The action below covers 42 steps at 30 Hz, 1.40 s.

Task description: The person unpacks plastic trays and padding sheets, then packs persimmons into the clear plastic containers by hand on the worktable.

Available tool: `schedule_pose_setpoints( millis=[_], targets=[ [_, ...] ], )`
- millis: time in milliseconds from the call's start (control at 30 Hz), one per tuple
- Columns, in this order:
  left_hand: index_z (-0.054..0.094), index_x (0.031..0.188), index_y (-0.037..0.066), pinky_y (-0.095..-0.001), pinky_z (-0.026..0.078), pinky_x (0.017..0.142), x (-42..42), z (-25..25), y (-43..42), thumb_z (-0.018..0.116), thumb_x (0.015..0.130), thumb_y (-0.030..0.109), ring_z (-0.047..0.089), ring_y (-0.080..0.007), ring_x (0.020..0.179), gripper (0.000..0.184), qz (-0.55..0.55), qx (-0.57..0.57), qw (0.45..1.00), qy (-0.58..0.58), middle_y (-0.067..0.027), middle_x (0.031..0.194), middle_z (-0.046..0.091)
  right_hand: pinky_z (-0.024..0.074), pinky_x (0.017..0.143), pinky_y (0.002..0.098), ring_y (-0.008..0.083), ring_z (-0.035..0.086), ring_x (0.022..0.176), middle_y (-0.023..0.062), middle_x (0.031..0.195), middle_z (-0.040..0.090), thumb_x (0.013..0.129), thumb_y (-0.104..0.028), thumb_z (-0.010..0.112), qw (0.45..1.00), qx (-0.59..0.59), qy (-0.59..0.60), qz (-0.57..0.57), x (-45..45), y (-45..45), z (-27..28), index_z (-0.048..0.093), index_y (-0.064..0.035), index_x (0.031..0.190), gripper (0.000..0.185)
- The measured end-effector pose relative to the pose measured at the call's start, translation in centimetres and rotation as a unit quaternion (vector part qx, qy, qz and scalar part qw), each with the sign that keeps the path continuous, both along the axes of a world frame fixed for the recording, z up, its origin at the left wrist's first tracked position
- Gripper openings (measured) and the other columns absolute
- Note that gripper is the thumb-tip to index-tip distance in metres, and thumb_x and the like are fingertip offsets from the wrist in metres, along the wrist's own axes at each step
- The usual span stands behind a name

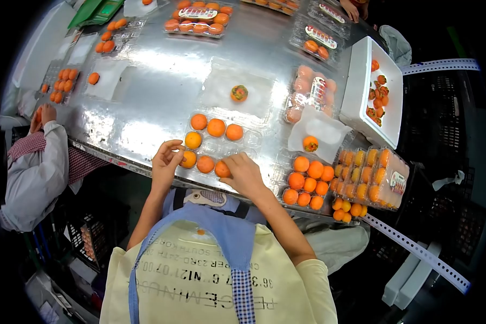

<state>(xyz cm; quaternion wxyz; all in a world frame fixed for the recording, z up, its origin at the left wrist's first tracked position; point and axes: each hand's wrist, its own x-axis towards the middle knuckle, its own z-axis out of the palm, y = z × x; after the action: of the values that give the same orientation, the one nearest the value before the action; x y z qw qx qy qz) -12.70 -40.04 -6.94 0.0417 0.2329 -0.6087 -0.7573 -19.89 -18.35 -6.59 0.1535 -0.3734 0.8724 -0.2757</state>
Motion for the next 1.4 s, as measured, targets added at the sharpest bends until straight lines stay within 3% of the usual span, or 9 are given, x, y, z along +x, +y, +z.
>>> schedule_pose_setpoints(
  millis=[267,367,467,567,667,1000,1100,1233,1400],
  targets=[
    [0.054,0.109,0.002,-0.0198,0.045,0.067,-0.2,0.1,0.5,0.056,0.087,0.008,0.056,-0.0068,0.076,0.023,-0.033,0.002,0.999,0.000,-0.0033,0.092,0.057,0.0441,0.074,0.0366,0.0297,0.053,0.086,0.0102,0.090,0.056,0.061,-0.017,0.073,0.999,0.023,0.046,0.018,-0.1,-0.3,-0.4,0.058,-0.0060,0.095,0.039],
    [0.054,0.109,0.003,-0.0205,0.045,0.068,0.0,-0.1,0.6,0.058,0.086,0.008,0.055,-0.0070,0.078,0.025,-0.050,0.017,0.999,0.007,-0.0026,0.091,0.058,0.0453,0.076,0.0346,0.0255,0.056,0.086,0.0086,0.091,0.059,0.066,-0.017,0.071,0.984,-0.042,-0.150,-0.086,-0.3,0.0,0.7,0.058,-0.0044,0.101,0.040],
    [0.052,0.113,0.004,-0.0222,0.044,0.071,0.0,0.8,1.0,0.063,0.081,0.007,0.054,-0.0080,0.082,0.033,-0.101,0.011,0.995,0.017,-0.0019,0.091,0.057,0.0457,0.078,0.0329,0.0193,0.058,0.091,0.0076,0.100,0.060,0.074,-0.018,0.068,0.918,-0.175,-0.337,-0.114,-0.6,1.0,0.2,0.055,-0.0014,0.112,0.044],
    [0.050,0.118,0.007,-0.0256,0.043,0.081,-0.3,2.9,2.0,0.072,0.069,0.004,0.052,-0.0109,0.091,0.053,-0.181,-0.047,0.982,0.036,-0.0016,0.096,0.052,0.0446,0.078,0.0305,0.0149,0.055,0.093,0.0084,0.107,0.059,0.079,-0.020,0.065,0.795,-0.326,-0.481,-0.174,0.0,0.4,0.7,0.050,0.0014,0.119,0.047],
    [0.051,0.117,0.008,-0.0272,0.043,0.082,-0.7,4.3,2.9,0.074,0.066,0.003,0.051,-0.0132,0.095,0.057,-0.202,-0.134,0.966,0.090,-0.0031,0.101,0.051,0.0439,0.079,0.0293,0.0163,0.054,0.093,0.0115,0.111,0.057,0.082,-0.020,0.061,0.744,-0.371,-0.528,-0.174,0.5,0.0,0.7,0.048,0.0036,0.120,0.046],
    [0.055,0.113,0.006,-0.0350,0.040,0.088,-1.0,5.0,2.6,0.072,0.063,0.005,0.050,-0.0267,0.103,0.053,-0.237,-0.327,0.893,0.200,-0.0107,0.112,0.053,0.0445,0.073,0.0269,0.0141,0.054,0.084,0.0095,0.102,0.058,0.086,-0.024,0.058,0.745,-0.338,-0.558,-0.140,0.5,-0.6,1.2,0.050,0.0049,0.118,0.044],
    [0.055,0.115,0.007,-0.0335,0.042,0.085,-1.2,4.6,2.0,0.072,0.064,0.005,0.052,-0.0240,0.099,0.053,-0.209,-0.329,0.897,0.208,-0.0102,0.112,0.054,0.0450,0.072,0.0265,0.0139,0.055,0.084,0.0089,0.102,0.059,0.086,-0.026,0.058,0.729,-0.359,-0.561,-0.156,0.4,-0.4,1.0,0.052,0.0050,0.116,0.043],
    [0.055,0.116,0.006,-0.0275,0.045,0.076,-0.8,2.3,0.0,0.069,0.070,0.005,0.054,-0.0163,0.088,0.048,-0.074,-0.240,0.967,0.047,-0.0076,0.107,0.055,0.0448,0.073,0.0256,0.0140,0.056,0.089,0.0084,0.101,0.060,0.085,-0.028,0.059,0.684,-0.411,-0.542,-0.265,-0.5,1.1,0.8,0.053,0.0043,0.114,0.044],
    [0.057,0.109,0.008,-0.0303,0.045,0.072,0.2,-0.7,-1.6,0.070,0.070,0.010,0.053,-0.0205,0.085,0.041,-0.115,-0.386,0.913,-0.054,-0.0080,0.098,0.055,0.0455,0.070,0.0258,0.0144,0.058,0.088,0.0083,0.101,0.062,0.085,-0.033,0.059,0.687,-0.402,-0.497,-0.345,-1.9,4.3,-0.6,0.054,0.0001,0.113,0.044]
  ],
)
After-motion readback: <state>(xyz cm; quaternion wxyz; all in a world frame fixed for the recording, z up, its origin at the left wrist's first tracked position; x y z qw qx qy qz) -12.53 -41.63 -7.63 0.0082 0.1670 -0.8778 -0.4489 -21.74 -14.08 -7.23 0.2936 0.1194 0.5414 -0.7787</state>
